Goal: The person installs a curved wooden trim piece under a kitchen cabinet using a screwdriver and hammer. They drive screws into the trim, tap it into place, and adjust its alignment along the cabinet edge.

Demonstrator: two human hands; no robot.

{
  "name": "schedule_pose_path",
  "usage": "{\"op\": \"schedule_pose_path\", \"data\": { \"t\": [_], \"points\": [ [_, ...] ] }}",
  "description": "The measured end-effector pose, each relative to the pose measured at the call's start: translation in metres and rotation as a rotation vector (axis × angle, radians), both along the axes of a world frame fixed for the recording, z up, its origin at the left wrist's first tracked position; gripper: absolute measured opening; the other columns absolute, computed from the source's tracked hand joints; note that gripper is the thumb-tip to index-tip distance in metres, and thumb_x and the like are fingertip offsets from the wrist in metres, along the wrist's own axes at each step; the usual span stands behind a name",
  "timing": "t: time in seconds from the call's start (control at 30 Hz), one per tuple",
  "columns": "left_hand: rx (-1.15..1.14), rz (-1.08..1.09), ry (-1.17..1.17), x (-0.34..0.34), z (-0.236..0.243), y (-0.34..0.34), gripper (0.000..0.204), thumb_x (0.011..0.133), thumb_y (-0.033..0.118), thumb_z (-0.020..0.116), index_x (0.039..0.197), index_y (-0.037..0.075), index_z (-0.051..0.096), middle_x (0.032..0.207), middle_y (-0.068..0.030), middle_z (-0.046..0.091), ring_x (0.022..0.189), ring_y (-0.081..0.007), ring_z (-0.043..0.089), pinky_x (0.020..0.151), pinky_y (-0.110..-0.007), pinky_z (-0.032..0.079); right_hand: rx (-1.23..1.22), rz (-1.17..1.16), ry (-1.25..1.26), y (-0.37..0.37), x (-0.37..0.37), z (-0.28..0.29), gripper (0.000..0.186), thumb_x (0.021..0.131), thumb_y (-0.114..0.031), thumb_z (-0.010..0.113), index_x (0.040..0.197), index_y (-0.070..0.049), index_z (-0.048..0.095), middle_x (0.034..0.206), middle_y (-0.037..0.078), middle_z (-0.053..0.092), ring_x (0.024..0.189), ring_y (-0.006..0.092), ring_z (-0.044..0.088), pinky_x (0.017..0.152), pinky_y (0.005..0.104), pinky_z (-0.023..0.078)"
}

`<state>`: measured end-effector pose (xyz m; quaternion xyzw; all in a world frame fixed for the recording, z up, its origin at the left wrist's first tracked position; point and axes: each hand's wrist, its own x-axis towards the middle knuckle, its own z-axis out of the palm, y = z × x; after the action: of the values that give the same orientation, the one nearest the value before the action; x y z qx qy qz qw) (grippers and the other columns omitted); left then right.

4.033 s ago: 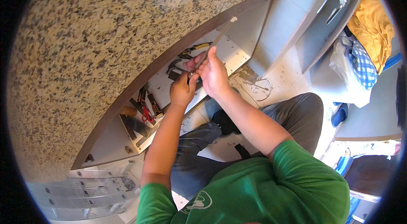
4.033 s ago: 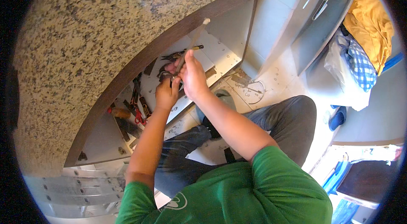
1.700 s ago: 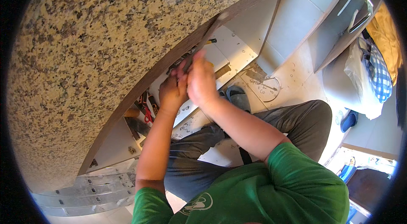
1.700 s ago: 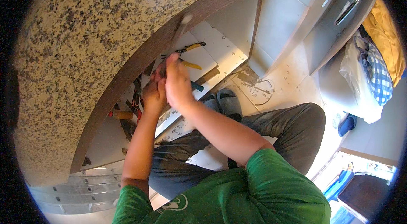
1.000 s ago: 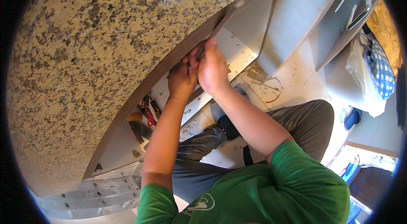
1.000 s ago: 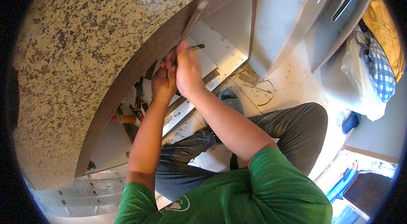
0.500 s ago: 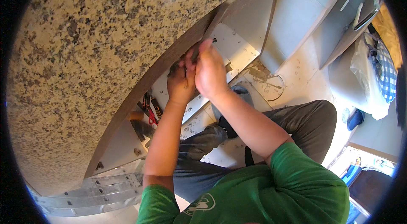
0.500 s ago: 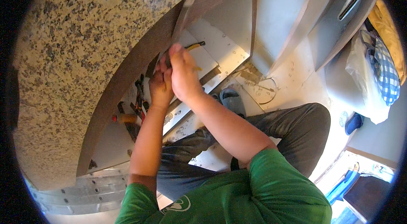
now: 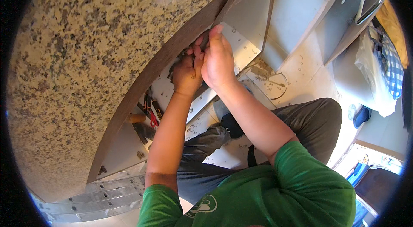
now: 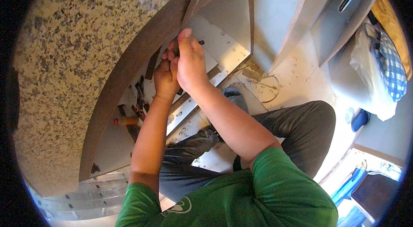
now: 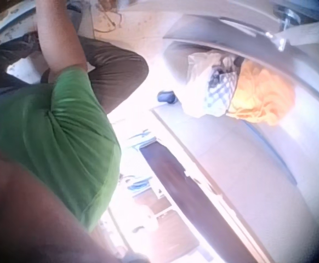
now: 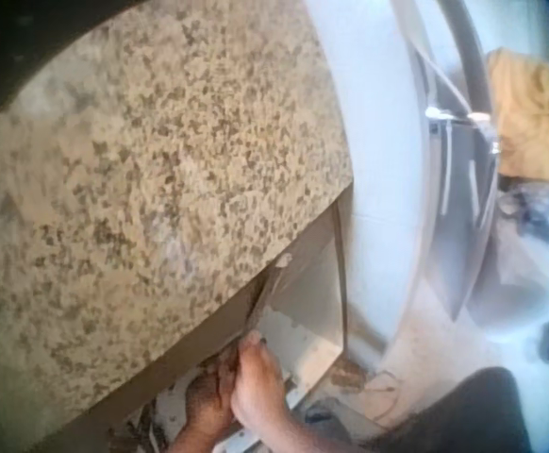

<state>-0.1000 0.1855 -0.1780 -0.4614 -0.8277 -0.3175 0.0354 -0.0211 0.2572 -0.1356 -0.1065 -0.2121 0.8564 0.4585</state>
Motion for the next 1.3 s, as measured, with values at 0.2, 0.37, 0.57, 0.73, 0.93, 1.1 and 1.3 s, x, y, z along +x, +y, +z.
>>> {"op": "schedule_pose_path", "data": {
  "t": [0.2,0.37,0.57,0.73,0.93,1.1,1.3],
  "points": [
    [-0.079,0.073,-0.046,0.015,0.001,-0.031,0.047,0.101,0.042,0.040,0.133,0.013,0.055,0.109,-0.0214,0.067,0.088,-0.0412,0.066,0.075,-0.048,0.053,0.164,0.103,-0.056,-0.026,0.009,-0.006,0.039,0.104,-0.044,0.046,0.087,-0.009,0.052,0.079,0.002,0.054,0.068,0.0123,0.049,0.062,0.0275,0.040],
    [0.025,-0.037,-0.022,0.008,-0.002,-0.005,0.048,0.100,0.041,0.042,0.139,0.014,0.051,0.114,-0.0170,0.067,0.091,-0.0419,0.066,0.075,-0.049,0.054,0.076,0.079,0.000,0.003,0.007,-0.007,0.044,0.103,-0.048,0.047,0.089,-0.006,0.052,0.082,0.006,0.056,0.071,0.0185,0.054,0.066,0.0310,0.046],
    [-0.019,0.001,0.159,0.008,-0.006,-0.002,0.046,0.100,0.041,0.042,0.135,0.014,0.054,0.107,-0.0211,0.067,0.087,-0.0419,0.066,0.072,-0.049,0.054,0.044,0.050,-0.041,-0.004,0.008,0.000,0.045,0.102,-0.051,0.047,0.089,-0.008,0.053,0.080,0.004,0.055,0.068,0.0156,0.053,0.063,0.0293,0.044],
    [0.096,-0.040,0.134,0.015,-0.006,-0.012,0.047,0.102,0.040,0.041,0.142,0.016,0.049,0.102,-0.0202,0.068,0.078,-0.0402,0.067,0.067,-0.046,0.054,0.116,0.150,-0.206,-0.003,0.013,-0.005,0.045,0.103,-0.052,0.045,0.088,-0.010,0.054,0.073,0.000,0.053,0.064,0.0127,0.051,0.057,0.0271,0.040],
    [0.070,-0.008,0.042,0.010,0.006,0.032,0.043,0.099,0.044,0.049,0.121,0.009,0.062,0.102,-0.0237,0.068,0.083,-0.0441,0.066,0.071,-0.049,0.054,-0.066,-0.032,0.054,0.033,0.007,0.007,0.051,0.102,-0.054,0.045,0.086,-0.007,0.055,0.073,0.005,0.056,0.065,0.0169,0.055,0.060,0.0307,0.045],
    [0.148,-0.026,0.017,0.029,0.008,0.006,0.044,0.099,0.044,0.045,0.126,0.012,0.059,0.106,-0.0215,0.068,0.085,-0.0420,0.068,0.069,-0.048,0.055,0.101,0.112,-0.025,0.007,0.013,-0.001,0.042,0.101,-0.049,0.051,0.093,-0.008,0.053,0.082,0.007,0.056,0.072,0.0205,0.054,0.069,0.0355,0.049],
    [0.069,-0.059,0.238,0.007,0.003,0.054,0.048,0.098,0.047,0.047,0.126,0.009,0.058,0.112,-0.0183,0.068,0.084,-0.0425,0.068,0.069,-0.049,0.056,-0.004,0.005,0.067,0.051,0.011,0.004,0.045,0.102,-0.051,0.049,0.094,-0.007,0.053,0.081,0.007,0.055,0.071,0.0206,0.053,0.069,0.0349,0.048]
  ]
}}
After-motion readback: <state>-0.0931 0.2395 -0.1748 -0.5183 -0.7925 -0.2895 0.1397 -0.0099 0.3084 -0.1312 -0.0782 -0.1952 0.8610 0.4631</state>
